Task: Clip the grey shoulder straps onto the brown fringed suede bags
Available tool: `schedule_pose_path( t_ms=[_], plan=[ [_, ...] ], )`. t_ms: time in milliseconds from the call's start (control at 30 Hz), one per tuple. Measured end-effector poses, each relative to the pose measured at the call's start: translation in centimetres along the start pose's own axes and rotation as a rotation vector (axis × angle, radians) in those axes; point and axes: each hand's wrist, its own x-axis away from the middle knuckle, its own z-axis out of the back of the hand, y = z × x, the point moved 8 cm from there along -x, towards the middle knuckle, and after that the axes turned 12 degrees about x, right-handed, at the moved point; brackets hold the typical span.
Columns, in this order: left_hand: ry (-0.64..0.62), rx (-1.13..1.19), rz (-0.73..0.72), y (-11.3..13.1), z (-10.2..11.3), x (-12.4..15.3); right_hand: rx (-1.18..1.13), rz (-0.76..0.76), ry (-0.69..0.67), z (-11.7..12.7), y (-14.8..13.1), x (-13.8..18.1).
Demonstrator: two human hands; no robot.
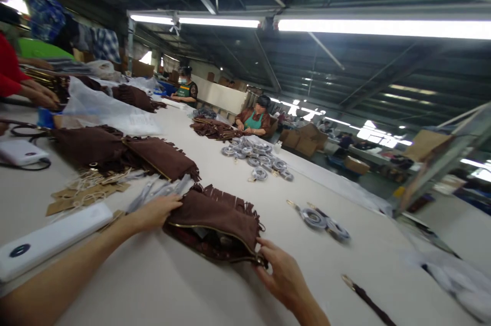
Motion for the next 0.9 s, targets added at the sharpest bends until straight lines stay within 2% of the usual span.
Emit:
schedule_pose_path(
  t_ms=[67,133,233,267,333,433,567,667,800,900],
  plan=[
    [0.119,-0.038,-0.029,2.2,0.6,-0.4,-0.002,0.005,0.075,1.3,-1.4,0.8],
    [0.130,0.057,-0.174,6.8,0.4,-0.3,0.009,0.003,0.126,1.7,-2.3,1.4],
    [-0.057,0.270,-0.432,15.3,-2.1,0.9,-0.002,-0.106,0.096,0.9,-2.2,2.1],
    [-0.117,0.305,-0.458,17.4,-3.3,1.3,-0.055,-0.156,0.061,0.6,-1.9,2.3],
    [-0.195,0.319,-0.417,20.0,-6.0,1.7,-0.258,-0.202,-0.010,0.0,-1.9,2.8],
    [-0.220,0.322,-0.311,21.1,-9.4,1.4,-0.651,-0.143,-0.121,-0.2,-2.8,3.7],
    [-0.167,0.372,-0.271,20.9,-11.1,0.6,-1.013,-0.107,-0.267,-0.4,-3.8,5.1],
    [-0.125,0.355,-0.287,21.0,-11.1,0.2,-1.057,-0.139,-0.236,-0.4,-3.5,5.5],
    [-0.098,0.311,-0.325,20.9,-10.5,0.1,-1.086,-0.096,-0.219,-0.1,-3.5,5.6],
    [-0.095,0.346,-0.370,20.6,-9.4,0.3,-1.076,-0.180,-0.194,-0.3,-2.5,5.8]
  ],
)
